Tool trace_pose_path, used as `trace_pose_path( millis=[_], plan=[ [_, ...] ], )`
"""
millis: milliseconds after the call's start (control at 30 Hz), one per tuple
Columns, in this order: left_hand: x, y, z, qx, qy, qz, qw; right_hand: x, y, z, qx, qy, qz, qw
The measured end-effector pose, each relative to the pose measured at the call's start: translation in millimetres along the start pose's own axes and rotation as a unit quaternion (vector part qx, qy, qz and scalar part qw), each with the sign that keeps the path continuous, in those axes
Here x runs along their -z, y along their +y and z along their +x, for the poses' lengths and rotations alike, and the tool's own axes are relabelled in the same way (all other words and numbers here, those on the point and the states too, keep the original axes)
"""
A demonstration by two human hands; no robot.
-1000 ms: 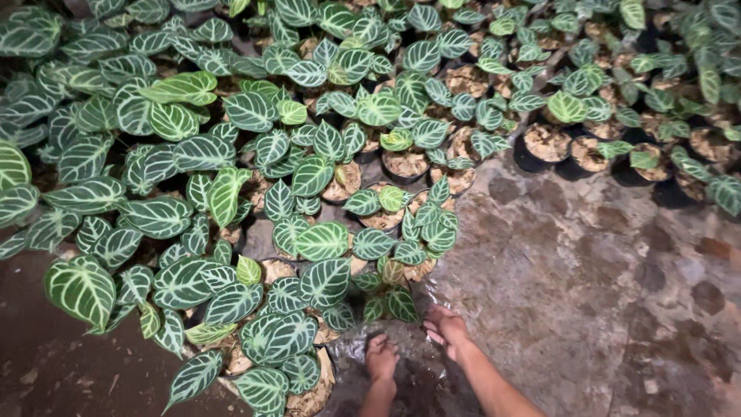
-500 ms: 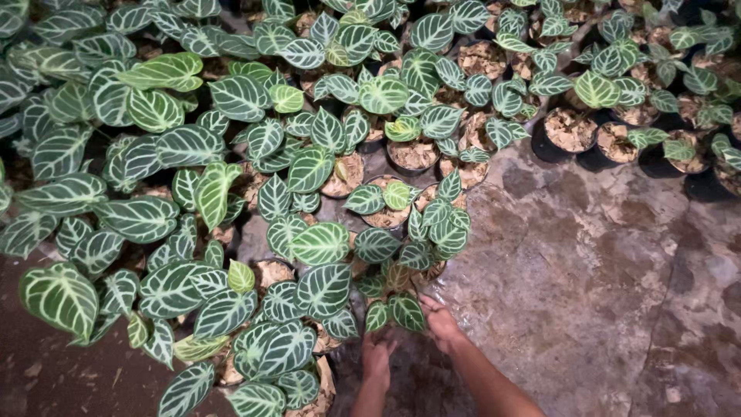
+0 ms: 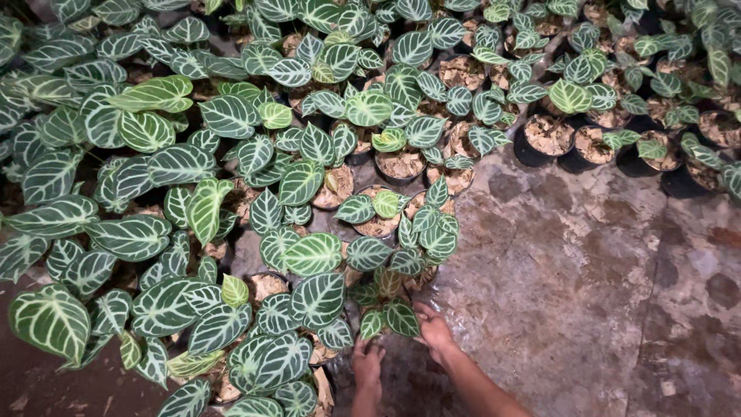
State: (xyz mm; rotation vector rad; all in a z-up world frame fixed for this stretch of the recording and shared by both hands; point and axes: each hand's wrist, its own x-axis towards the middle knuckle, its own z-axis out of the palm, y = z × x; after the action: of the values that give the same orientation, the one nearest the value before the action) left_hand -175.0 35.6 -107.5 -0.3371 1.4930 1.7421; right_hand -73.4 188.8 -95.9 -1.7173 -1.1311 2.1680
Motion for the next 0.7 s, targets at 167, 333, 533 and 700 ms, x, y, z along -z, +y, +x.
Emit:
trace_pose_path(
  millis=[167, 333, 533, 700],
  plan=[
    [-0.1, -2.0, 5.5, -0.007, -0.013, -0.009, 1.000, -2.7, 5.6, 4.9, 0.025, -0.005, -0.014, 1.000],
    [-7.7, -4.7, 3.5, -0.009, -0.005, -0.032, 0.999, -5.7, 5.6, 9.3, 0.077, 0.037, -0.051, 0.995],
    [-2.2, -5.1, -3.4, 0.017, 0.030, -0.048, 0.998, -6.6, 12.7, -0.1, 0.115, 0.049, -0.074, 0.989],
    [0.8, -7.1, -17.4, 0.001, -0.007, -0.075, 0.997, -1.0, 15.2, -18.7, 0.117, 0.026, -0.023, 0.993]
  ],
)
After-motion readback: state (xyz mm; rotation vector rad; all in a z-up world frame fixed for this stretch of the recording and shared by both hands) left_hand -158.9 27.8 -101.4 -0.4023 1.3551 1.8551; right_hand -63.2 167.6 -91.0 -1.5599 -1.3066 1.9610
